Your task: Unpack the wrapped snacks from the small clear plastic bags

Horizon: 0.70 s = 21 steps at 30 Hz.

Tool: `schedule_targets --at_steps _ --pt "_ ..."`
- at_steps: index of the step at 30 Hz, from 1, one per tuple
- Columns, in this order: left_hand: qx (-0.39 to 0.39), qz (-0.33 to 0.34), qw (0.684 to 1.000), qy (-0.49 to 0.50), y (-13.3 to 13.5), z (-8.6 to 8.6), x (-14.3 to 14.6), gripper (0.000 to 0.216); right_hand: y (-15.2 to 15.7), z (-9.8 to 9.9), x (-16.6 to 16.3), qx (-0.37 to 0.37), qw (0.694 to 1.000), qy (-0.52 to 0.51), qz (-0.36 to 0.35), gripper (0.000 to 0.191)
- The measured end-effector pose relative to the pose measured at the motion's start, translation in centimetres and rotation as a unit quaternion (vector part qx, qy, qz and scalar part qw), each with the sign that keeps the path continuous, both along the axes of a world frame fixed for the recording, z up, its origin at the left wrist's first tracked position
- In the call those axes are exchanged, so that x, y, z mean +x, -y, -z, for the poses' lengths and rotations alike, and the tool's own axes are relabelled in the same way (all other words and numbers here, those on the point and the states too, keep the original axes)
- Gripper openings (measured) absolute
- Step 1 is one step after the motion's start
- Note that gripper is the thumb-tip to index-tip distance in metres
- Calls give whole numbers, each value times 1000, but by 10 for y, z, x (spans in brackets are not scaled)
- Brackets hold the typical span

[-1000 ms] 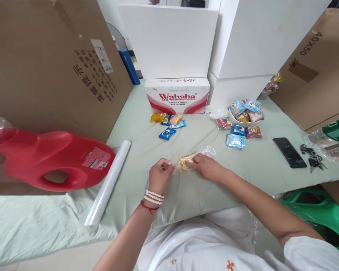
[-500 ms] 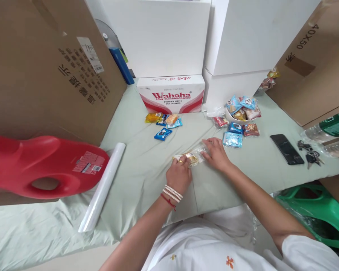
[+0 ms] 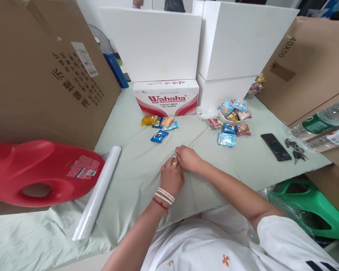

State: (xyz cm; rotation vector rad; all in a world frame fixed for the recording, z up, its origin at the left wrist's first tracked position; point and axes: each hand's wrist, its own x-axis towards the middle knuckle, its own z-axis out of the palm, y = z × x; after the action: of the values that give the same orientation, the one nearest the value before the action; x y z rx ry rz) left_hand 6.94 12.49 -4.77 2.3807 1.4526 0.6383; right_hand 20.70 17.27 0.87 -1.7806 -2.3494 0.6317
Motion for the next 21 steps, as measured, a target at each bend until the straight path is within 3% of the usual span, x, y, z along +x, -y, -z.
schedule_targets --at_steps 3,6,10,14,17,21 --pt "-28 15 989 147 0 12 -22 51 18 14 -7 48 998 -7 -28 29" --pt "-49 -45 961 267 11 23 -36 29 38 24 -7 115 993 5 -32 42" --pt "-43 -118 934 333 20 25 -41 24 54 36 -11 141 989 32 -7 54" --pt "-13 -176 917 359 6 16 -43 21 58 50 -9 140 989 34 18 49" --pt "-19 -179 910 374 -10 11 -38 20 52 48 20 160 984 -41 71 42" --pt "-48 -157 912 376 -23 14 -28 22 18 25 98 121 952 -151 238 39"
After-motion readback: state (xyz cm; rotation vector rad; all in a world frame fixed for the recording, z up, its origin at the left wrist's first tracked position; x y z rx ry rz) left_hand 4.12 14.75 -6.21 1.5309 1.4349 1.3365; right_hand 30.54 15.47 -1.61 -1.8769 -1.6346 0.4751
